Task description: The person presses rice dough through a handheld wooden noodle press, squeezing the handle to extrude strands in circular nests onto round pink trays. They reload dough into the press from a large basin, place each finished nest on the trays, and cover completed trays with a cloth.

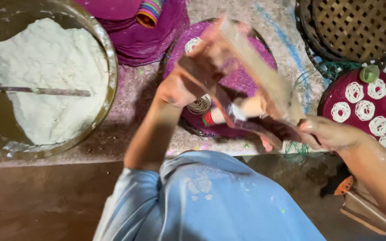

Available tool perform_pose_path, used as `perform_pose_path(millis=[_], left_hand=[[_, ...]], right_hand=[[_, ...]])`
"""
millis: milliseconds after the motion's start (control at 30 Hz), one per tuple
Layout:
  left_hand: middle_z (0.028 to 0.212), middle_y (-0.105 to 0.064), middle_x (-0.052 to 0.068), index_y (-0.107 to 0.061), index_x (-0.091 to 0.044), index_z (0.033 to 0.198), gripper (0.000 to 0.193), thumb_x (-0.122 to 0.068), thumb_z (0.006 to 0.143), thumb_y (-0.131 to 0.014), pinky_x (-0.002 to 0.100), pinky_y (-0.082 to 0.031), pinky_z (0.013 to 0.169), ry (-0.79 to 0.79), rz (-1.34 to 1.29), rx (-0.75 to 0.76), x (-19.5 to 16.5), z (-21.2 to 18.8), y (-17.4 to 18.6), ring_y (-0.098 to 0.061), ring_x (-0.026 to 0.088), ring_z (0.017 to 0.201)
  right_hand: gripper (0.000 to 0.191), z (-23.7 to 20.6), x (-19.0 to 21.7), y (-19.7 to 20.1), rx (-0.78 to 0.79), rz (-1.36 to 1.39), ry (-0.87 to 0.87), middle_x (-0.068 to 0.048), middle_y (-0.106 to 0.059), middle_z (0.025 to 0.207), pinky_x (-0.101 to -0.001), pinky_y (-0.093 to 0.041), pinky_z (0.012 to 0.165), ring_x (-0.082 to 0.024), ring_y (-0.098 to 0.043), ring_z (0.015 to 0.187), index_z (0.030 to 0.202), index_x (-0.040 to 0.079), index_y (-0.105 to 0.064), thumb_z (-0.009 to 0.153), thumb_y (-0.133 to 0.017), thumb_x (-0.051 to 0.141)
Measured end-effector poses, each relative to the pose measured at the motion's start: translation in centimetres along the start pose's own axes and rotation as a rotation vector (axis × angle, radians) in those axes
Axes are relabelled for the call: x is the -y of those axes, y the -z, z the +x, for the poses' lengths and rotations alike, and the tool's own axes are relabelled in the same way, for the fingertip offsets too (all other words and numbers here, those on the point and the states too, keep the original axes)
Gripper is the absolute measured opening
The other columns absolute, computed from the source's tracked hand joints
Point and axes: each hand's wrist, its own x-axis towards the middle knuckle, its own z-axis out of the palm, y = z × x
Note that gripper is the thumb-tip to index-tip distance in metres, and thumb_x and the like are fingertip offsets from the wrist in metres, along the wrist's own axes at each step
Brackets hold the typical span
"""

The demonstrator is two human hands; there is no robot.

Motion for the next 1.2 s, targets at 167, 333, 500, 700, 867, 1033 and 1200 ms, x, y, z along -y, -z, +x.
perform_pose_path(millis=[167,333,500,700,867,1033,1200], left_hand=[[0.138,-0.049,0.011,-0.043,-0.012,0.156,0.074,-0.037,0.090,-0.067,0.045,-0.032,0.122,-0.150,-0.484,-0.173,6.8,0.2,1.9,-0.041,0.030,0.138],[0.111,-0.054,0.004,-0.056,-0.011,0.120,0.036,-0.019,0.086,-0.060,0.037,-0.038,0.106,-0.229,-0.457,-0.210,10.7,0.8,3.9,-0.048,0.023,0.112],[0.107,-0.054,0.000,-0.053,-0.018,0.108,0.030,-0.021,0.079,-0.062,0.050,-0.038,0.121,-0.263,-0.569,-0.298,11.0,0.6,5.8,-0.054,0.022,0.116],[0.103,-0.053,-0.002,-0.053,-0.019,0.108,0.029,-0.045,0.098,-0.062,0.042,-0.042,0.113,-0.358,-0.612,-0.245,11.8,-1.6,7.4,-0.055,0.017,0.106],[0.102,-0.052,-0.003,-0.051,-0.020,0.107,0.027,-0.046,0.100,-0.054,0.042,-0.043,0.110,-0.382,-0.628,-0.303,13.6,-0.6,6.9,-0.053,0.016,0.103],[0.098,-0.052,-0.002,-0.050,-0.018,0.106,0.024,-0.040,0.100,-0.042,0.041,-0.046,0.106,-0.364,-0.598,-0.272,12.0,0.8,8.3,-0.053,0.017,0.100],[0.097,-0.052,-0.002,-0.050,-0.018,0.104,0.023,-0.039,0.102,-0.041,0.041,-0.047,0.100,-0.354,-0.596,-0.316,11.7,-0.9,7.3,-0.054,0.016,0.099]], right_hand=[[0.074,-0.4,-0.9,-1.1,0.028,0.106,-0.017,-0.021,-0.067,0.133,-0.0447,-0.047,0.105,-0.031,-0.063,0.123,0.149,0.002,-0.047,0.098,-0.046,0.055],[0.079,-0.7,-0.6,-0.3,-0.070,0.072,-0.119,-0.019,-0.070,0.127,-0.0449,-0.049,0.105,-0.029,-0.066,0.120,0.140,-0.003,-0.053,0.094,-0.040,0.061],[0.081,0.9,-1.9,1.0,-0.218,-0.136,-0.184,-0.015,-0.077,0.103,-0.0419,-0.040,0.060,-0.026,-0.060,0.078,0.127,0.000,-0.072,0.103,-0.031,0.066],[0.078,4.3,-3.7,-1.0,-0.327,-0.251,-0.350,-0.019,-0.068,0.082,-0.0493,-0.044,0.056,-0.039,-0.052,0.059,0.117,0.004,-0.078,0.108,-0.029,0.065],[0.082,2.2,-1.3,-1.3,-0.366,-0.429,-0.207,-0.008,-0.075,0.082,-0.0338,-0.057,0.075,-0.019,-0.072,0.078,0.096,0.006,-0.080,0.094,-0.028,0.069],[0.073,3.8,-0.2,-1.8,-0.472,-0.401,-0.185,-0.008,-0.074,0.081,-0.0372,-0.053,0.069,-0.020,-0.066,0.076,0.098,0.004,-0.075,0.094,-0.034,0.065],[0.075,3.7,-1.3,-2.5,-0.331,-0.236,-0.103,-0.010,-0.073,0.078,-0.0359,-0.057,0.069,-0.021,-0.068,0.073,0.094,0.000,-0.074,0.097,-0.036,0.065]])
